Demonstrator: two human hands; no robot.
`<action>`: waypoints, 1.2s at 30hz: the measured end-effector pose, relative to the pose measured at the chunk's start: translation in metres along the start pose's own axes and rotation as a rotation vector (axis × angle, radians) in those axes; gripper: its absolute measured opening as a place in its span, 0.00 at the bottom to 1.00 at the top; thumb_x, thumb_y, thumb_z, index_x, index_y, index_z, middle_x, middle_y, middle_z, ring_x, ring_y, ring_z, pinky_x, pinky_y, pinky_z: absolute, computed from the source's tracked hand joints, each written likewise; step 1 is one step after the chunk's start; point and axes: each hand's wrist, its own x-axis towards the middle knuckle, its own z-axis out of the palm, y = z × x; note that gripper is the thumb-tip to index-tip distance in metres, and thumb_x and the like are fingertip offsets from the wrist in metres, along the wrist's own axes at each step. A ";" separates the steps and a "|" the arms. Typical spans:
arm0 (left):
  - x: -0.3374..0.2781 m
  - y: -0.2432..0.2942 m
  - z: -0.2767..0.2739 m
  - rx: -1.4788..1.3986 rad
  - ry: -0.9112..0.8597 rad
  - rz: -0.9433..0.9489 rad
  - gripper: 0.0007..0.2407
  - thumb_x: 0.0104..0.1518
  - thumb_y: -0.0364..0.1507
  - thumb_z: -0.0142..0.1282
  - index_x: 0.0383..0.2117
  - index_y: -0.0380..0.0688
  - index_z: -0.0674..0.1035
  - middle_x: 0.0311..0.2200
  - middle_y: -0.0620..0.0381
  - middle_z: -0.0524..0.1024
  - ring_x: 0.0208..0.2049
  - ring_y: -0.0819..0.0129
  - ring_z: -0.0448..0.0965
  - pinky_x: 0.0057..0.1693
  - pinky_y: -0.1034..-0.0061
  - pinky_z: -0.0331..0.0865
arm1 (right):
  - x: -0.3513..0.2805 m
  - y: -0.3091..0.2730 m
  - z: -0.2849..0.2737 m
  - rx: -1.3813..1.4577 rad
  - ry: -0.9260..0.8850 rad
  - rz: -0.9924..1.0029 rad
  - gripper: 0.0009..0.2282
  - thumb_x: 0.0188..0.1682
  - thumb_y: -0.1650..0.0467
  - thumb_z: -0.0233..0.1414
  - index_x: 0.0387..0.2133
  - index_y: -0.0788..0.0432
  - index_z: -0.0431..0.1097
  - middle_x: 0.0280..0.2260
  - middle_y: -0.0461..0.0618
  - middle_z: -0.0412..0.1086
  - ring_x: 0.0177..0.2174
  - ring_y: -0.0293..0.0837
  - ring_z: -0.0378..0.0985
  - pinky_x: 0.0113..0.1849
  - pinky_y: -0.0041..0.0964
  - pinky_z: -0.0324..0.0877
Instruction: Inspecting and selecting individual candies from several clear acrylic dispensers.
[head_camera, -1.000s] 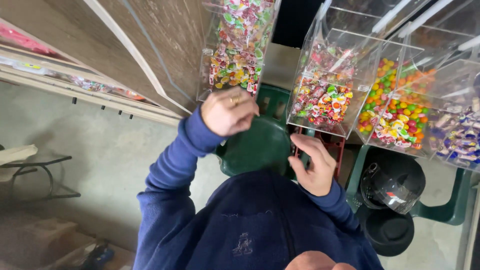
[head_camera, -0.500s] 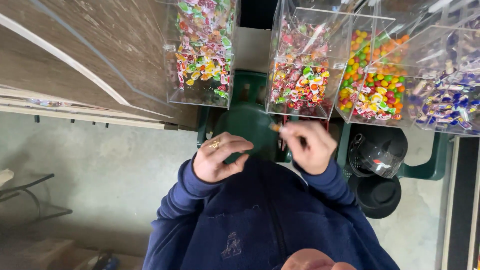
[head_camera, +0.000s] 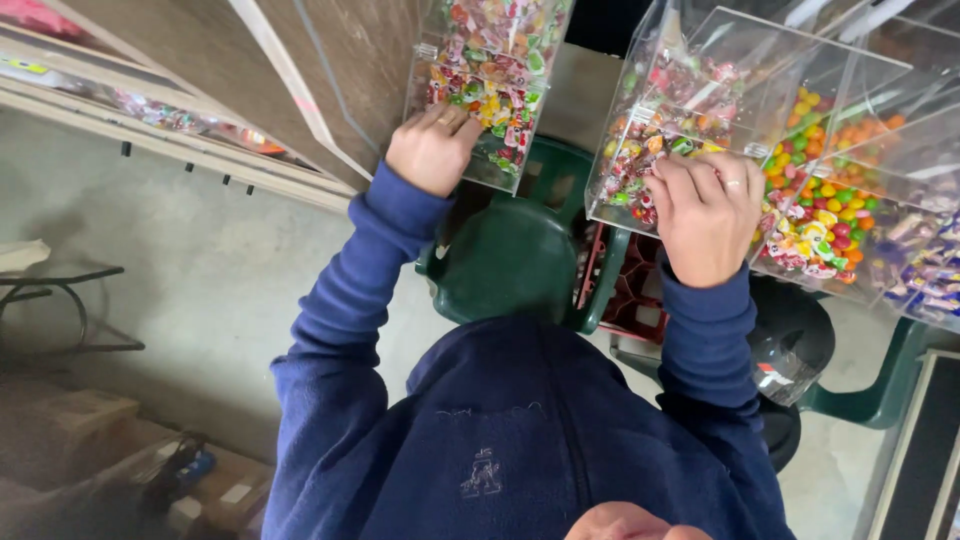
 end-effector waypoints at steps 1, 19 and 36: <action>-0.001 -0.010 0.019 0.064 -0.094 0.009 0.02 0.54 0.24 0.55 0.31 0.42 0.79 0.35 0.52 0.78 0.40 0.57 0.81 0.48 0.64 0.77 | -0.004 -0.003 -0.005 0.016 0.027 0.004 0.07 0.52 0.71 0.67 0.39 0.58 0.76 0.40 0.46 0.74 0.48 0.48 0.71 0.53 0.45 0.65; 0.022 0.045 -0.067 -0.062 -0.022 0.091 0.02 0.57 0.24 0.62 0.30 0.42 0.80 0.29 0.56 0.75 0.32 0.63 0.79 0.38 0.69 0.74 | -0.055 -0.061 -0.022 0.674 0.208 0.199 0.17 0.50 0.65 0.64 0.46 0.65 0.72 0.48 0.57 0.74 0.49 0.54 0.77 0.55 0.48 0.70; -0.022 0.070 -0.076 -0.506 -0.022 -0.022 0.07 0.54 0.20 0.65 0.35 0.38 0.79 0.36 0.54 0.80 0.37 0.58 0.82 0.42 0.67 0.74 | -0.026 -0.028 -0.024 0.648 0.247 0.271 0.05 0.54 0.82 0.60 0.35 0.64 0.71 0.39 0.56 0.78 0.39 0.50 0.85 0.41 0.37 0.78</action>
